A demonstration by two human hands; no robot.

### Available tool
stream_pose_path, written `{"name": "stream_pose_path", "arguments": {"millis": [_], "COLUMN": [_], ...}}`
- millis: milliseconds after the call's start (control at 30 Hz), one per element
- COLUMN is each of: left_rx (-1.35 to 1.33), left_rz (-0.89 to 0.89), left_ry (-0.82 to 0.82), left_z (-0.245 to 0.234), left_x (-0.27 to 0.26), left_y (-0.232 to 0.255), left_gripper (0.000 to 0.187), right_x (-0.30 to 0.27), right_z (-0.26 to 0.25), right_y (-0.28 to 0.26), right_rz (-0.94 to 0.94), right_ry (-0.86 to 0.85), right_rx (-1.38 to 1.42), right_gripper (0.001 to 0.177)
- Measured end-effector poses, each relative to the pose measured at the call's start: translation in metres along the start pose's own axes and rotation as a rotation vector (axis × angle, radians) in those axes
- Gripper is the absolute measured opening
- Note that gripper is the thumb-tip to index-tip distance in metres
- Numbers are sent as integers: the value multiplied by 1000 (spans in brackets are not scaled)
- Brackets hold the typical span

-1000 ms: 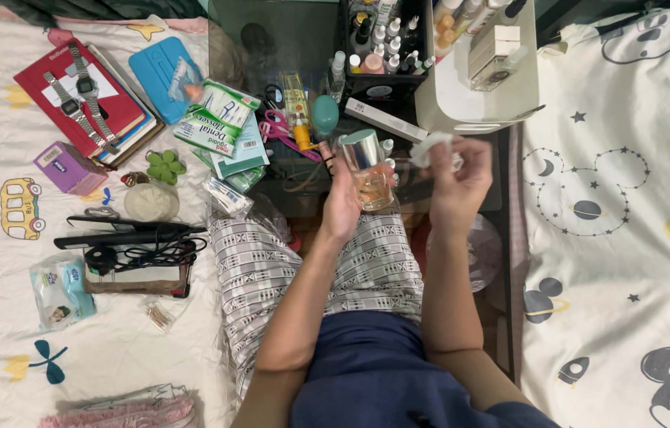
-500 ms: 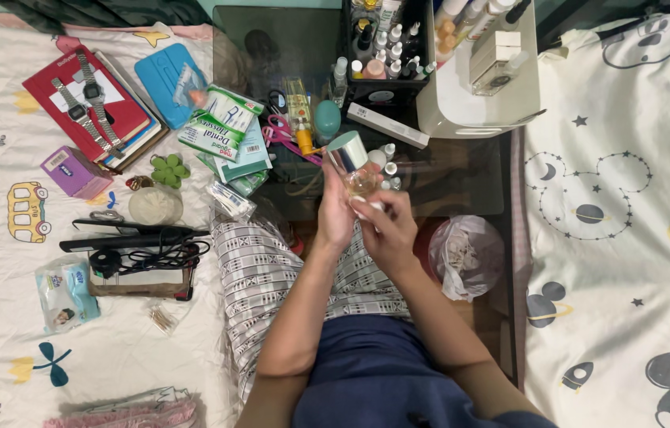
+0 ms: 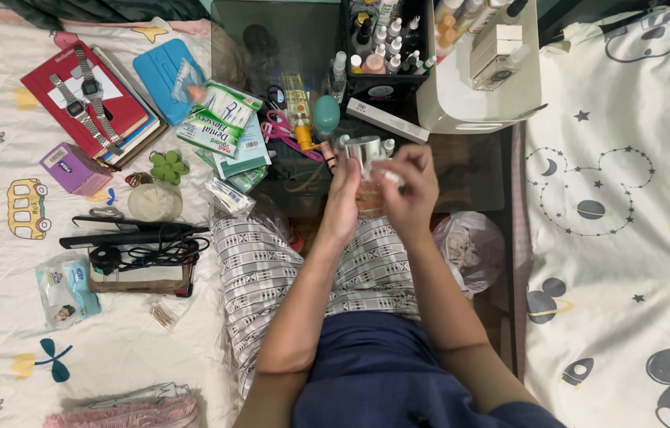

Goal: The person sits on the floor and wipes several cosmetic bottles and boxes with a tissue, then places them into a white organizer on a low table. The person handles items one at a time, including small bottles, a box, and a tube, and arranges them in the organizer.

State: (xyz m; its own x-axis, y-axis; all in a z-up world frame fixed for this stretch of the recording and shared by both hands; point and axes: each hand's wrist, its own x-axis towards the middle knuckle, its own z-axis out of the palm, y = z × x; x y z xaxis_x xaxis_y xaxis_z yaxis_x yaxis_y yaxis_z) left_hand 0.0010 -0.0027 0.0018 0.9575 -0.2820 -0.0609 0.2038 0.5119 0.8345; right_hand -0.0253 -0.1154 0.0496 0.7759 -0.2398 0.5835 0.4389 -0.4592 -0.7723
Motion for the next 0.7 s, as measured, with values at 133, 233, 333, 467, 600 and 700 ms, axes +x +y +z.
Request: {"name": "stream_pose_path", "arguments": {"millis": [133,233,333,467,600,700], "left_rx": [-55,-30,-11,-133,-260,-476], "left_rz": [-49,-94,-86,-76,-149,-29], "left_ry": [-55,-13,24,45,41,-203], "left_z": [2,0,-4,-7,-10,-7], "left_x": [-1,1,3,6,5,4], "left_y": [4,12,16,13,4,-2], "left_gripper": [63,64,62,57,59,65], "right_x": [6,-2,-22,-44,-48,-38], "right_z": [2,-1,-5,-17,-22,-17], "right_y": [9,9,2,-11,-13,-8], "right_rz": [91,59,46,54,65,37], "right_ry": [10,-66,-158,-273,-340,-297], "right_rx": [119,45,-17,-30,87,109], "right_gripper": [22,23,24,27,27,27]}}
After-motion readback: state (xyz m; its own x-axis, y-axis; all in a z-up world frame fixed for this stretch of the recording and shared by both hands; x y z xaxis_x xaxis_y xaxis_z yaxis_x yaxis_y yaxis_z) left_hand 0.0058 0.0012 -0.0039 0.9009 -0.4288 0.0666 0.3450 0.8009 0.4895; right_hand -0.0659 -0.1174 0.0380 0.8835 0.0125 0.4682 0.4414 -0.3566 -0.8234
